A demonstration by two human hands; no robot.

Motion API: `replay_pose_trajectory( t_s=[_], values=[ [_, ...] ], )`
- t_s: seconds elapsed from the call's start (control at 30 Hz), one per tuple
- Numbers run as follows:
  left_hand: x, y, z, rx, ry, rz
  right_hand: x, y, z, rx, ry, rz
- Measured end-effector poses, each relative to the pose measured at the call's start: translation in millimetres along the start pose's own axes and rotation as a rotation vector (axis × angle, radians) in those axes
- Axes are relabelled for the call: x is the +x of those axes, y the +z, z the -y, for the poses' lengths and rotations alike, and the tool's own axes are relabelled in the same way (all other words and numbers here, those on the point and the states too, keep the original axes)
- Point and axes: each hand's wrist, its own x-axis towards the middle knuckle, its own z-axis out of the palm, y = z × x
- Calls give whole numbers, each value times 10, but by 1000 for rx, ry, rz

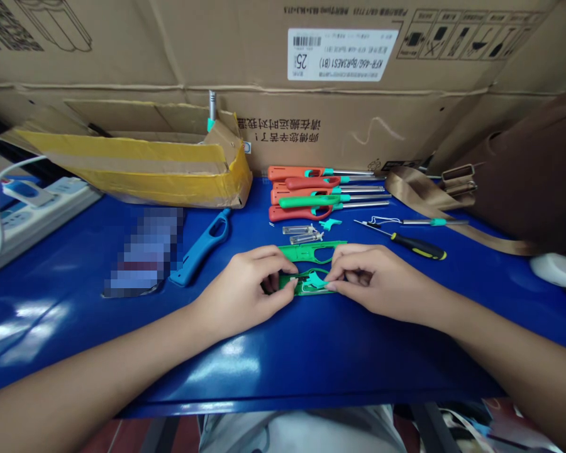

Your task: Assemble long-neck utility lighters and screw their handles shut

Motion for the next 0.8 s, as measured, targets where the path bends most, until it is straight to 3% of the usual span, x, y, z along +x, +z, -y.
replay_pose_trajectory(
  t_s=[0.27,0.8],
  values=[
    [25,-14,21,11,68,37,10,2,2,-9,-36,5],
    [19,25,57,30,68,-20,-17,-39,17,-180,-212,83]
  ],
)
